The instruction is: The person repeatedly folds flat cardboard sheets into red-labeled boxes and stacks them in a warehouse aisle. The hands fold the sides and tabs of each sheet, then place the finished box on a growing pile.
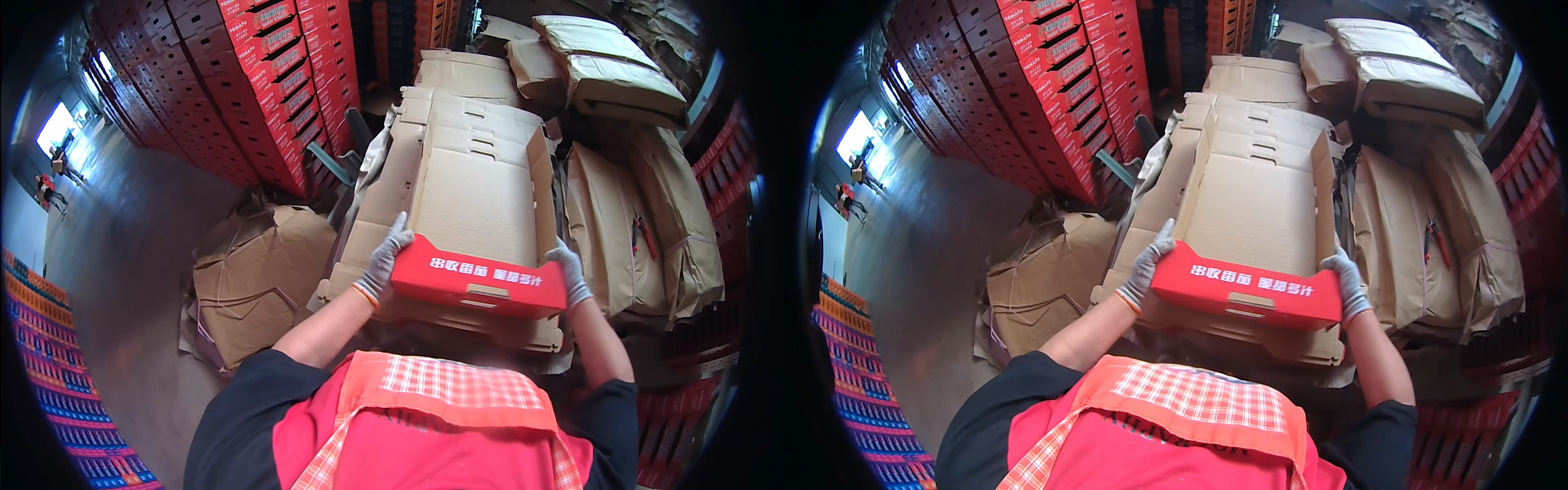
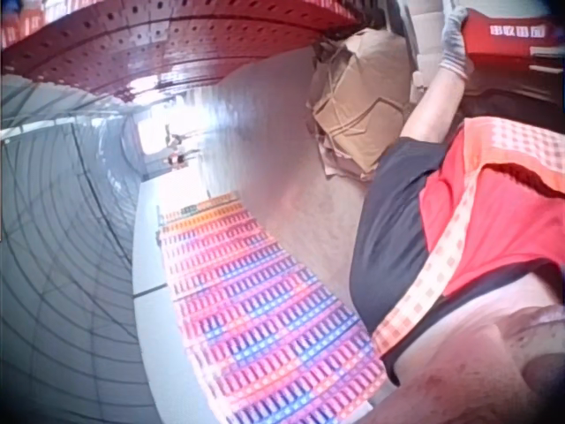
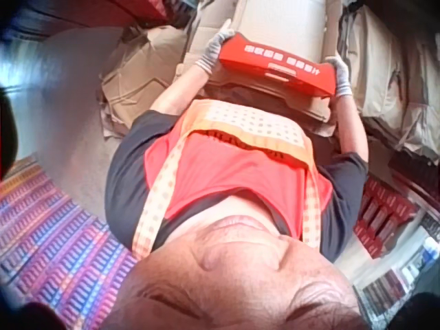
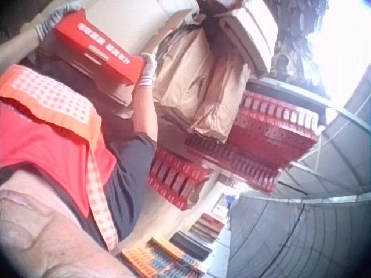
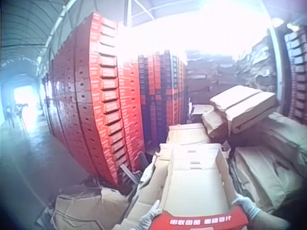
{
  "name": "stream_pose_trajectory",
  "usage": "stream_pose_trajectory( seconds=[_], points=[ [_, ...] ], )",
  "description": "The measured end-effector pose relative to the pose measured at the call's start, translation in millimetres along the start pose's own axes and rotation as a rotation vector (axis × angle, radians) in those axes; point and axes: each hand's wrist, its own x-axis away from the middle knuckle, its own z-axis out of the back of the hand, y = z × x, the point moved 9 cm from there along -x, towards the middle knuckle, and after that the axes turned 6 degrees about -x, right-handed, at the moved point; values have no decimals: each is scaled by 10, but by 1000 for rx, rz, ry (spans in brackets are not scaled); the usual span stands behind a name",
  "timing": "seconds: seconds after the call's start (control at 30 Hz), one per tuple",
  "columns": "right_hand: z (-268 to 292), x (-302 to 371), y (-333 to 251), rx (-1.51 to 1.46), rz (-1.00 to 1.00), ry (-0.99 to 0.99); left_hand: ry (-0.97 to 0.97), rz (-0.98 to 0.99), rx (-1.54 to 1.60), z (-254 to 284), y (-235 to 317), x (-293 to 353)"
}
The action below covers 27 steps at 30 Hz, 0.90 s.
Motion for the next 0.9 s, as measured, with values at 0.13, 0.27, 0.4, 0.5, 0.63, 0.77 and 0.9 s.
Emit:
stream_pose_trajectory(
  seconds=[0.13, 0.27, 0.4, 0.5, 0.63, 0.77, 0.9],
  points=[
    [-94, 280, -1110, 148, 160, 212, -46, -68, 257, -404, -27, 192],
    [-1428, 864, -2242, 447, 406, -241, 111, 46, 305, -586, -479, 312],
    [-2572, 1434, -2353, 1066, 747, -220, -114, 510, 234, -890, -1348, 367],
    [-3128, 1467, -1973, 1582, 894, -367, -286, 655, -191, -885, -1437, 597],
    [-2985, 1078, -2303, 1408, 1184, 72, -318, -600, -1347, -1566, 122, 1014],
    [-2556, 637, -2348, 1377, 926, 186, -259, -1370, -1776, -2750, 1220, 1223],
    [-2420, 847, -2342, 1362, 956, 111, -545, -721, -1895, -3153, 1504, 260]
  ],
)
